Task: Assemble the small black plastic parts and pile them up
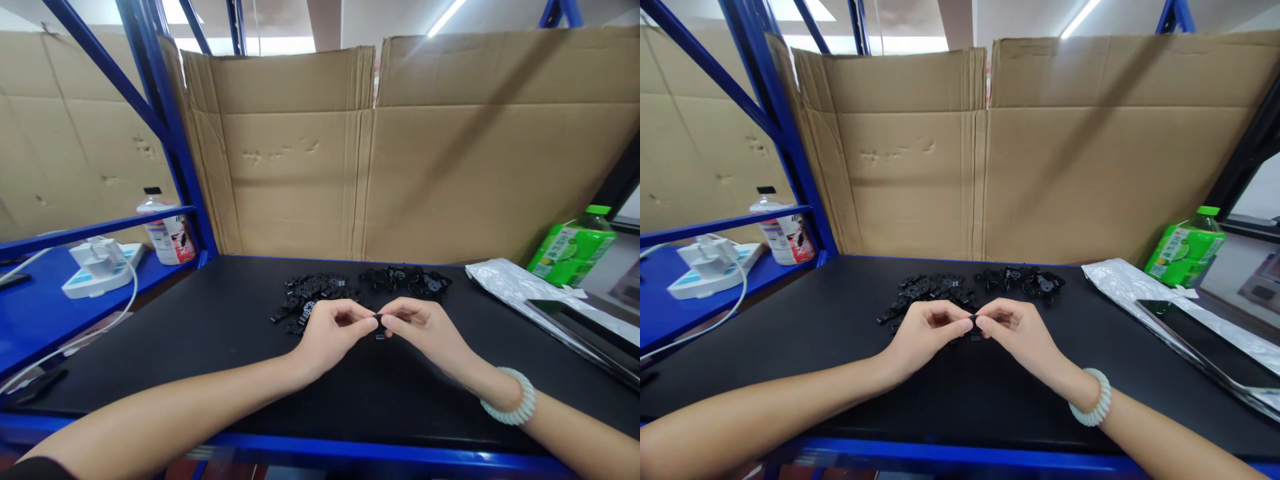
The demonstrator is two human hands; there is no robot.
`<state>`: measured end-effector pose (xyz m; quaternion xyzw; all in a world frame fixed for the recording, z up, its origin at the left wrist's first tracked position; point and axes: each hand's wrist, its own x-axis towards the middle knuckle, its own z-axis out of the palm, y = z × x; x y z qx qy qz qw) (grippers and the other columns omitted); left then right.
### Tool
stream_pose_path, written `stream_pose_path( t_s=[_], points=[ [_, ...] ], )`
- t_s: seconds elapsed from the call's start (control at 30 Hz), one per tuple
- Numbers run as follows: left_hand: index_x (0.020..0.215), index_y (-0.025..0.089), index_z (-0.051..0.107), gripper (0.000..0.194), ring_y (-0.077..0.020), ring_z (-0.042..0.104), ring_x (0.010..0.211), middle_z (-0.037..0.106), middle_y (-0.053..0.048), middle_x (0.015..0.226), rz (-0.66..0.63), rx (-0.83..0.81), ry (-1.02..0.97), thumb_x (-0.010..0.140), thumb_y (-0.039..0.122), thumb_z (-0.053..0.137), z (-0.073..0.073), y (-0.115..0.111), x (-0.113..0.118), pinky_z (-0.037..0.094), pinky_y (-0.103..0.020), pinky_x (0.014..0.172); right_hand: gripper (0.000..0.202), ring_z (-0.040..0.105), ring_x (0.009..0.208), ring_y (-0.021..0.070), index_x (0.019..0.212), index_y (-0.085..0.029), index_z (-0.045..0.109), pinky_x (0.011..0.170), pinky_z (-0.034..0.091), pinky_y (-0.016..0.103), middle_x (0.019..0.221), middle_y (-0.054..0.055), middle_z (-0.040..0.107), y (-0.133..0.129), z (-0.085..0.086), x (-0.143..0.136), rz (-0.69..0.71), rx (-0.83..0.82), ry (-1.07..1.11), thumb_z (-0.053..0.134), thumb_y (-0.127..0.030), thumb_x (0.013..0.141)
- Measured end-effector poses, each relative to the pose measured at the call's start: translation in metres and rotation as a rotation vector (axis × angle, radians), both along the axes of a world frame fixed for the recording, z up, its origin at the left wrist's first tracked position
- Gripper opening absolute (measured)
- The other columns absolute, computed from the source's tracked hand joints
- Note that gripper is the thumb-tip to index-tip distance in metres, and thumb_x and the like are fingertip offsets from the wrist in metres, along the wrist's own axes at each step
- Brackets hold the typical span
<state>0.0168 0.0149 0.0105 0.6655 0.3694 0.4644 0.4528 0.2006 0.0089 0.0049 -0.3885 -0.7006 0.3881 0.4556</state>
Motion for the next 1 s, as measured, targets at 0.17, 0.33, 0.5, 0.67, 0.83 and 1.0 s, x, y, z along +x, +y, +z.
stream_pose_path(
  t_s=[0.17, 0.33, 0.5, 0.67, 0.83, 1.0],
  points=[
    [0.077, 0.012, 0.076, 0.014, -0.0172, 0.064, 0.063, 0.074, -0.006, 0.070, -0.007, -0.014, 0.006, 0.071, 0.024, 0.071, 0.001, -0.002, 0.001, 0.048, -0.026, 0.059, 0.019, 0.059, 0.061, 0.0150, 0.071, -0.018, 0.066, 0.061, 0.049, 0.028, 0.064, 0.002, 0.064, -0.003, 0.004, 0.001, -0.032, 0.038, -0.015, 0.066, -0.035, 0.080],
    [0.083, 0.013, 0.075, 0.015, -0.0192, 0.067, 0.073, 0.074, -0.007, 0.078, -0.025, 0.057, 0.037, 0.078, 0.024, 0.066, -0.002, -0.004, 0.002, 0.052, -0.027, 0.069, 0.022, 0.058, 0.059, 0.0142, 0.067, -0.018, 0.064, 0.058, 0.047, 0.027, 0.061, 0.001, 0.063, -0.003, 0.004, 0.002, -0.058, 0.059, -0.030, 0.065, -0.035, 0.081],
    [0.082, 0.013, 0.073, 0.015, -0.0195, 0.069, 0.075, 0.075, -0.006, 0.079, -0.001, 0.126, 0.086, 0.079, 0.025, 0.065, -0.002, -0.001, 0.002, 0.055, -0.026, 0.069, 0.021, 0.062, 0.062, 0.0157, 0.071, -0.019, 0.070, 0.063, 0.050, 0.028, 0.063, 0.001, 0.067, 0.000, 0.005, 0.004, -0.031, 0.030, -0.059, 0.065, -0.036, 0.081],
    [0.083, 0.013, 0.074, 0.020, -0.0205, 0.070, 0.075, 0.076, -0.007, 0.082, 0.245, 0.370, 0.300, 0.080, 0.029, 0.062, 0.017, 0.026, -0.018, 0.055, -0.028, 0.071, 0.029, 0.065, 0.069, 0.0171, 0.086, -0.018, 0.074, 0.068, 0.054, 0.032, 0.080, 0.006, 0.072, 0.016, 0.004, 0.022, -0.079, 0.079, -0.041, 0.060, -0.043, 0.085],
    [0.081, 0.015, 0.075, 0.019, -0.0227, 0.069, 0.076, 0.076, -0.008, 0.081, 0.427, 0.411, 0.445, 0.078, 0.028, 0.061, 0.039, 0.064, -0.055, 0.052, -0.033, 0.074, 0.034, 0.064, 0.069, 0.0176, 0.083, -0.015, 0.072, 0.065, 0.054, 0.032, 0.083, 0.010, 0.072, 0.043, 0.008, 0.060, -0.314, 0.160, 0.065, 0.063, -0.049, 0.080],
    [0.075, 0.017, 0.077, 0.015, -0.0211, 0.065, 0.066, 0.074, -0.008, 0.076, 0.427, 0.445, 0.632, 0.070, 0.023, 0.064, 0.041, 0.077, -0.065, 0.051, -0.033, 0.070, 0.032, 0.062, 0.067, 0.0173, 0.077, -0.016, 0.071, 0.064, 0.051, 0.031, 0.078, 0.010, 0.070, 0.061, 0.028, 0.100, -0.506, 0.226, 0.017, 0.063, -0.047, 0.078]
  ],
)
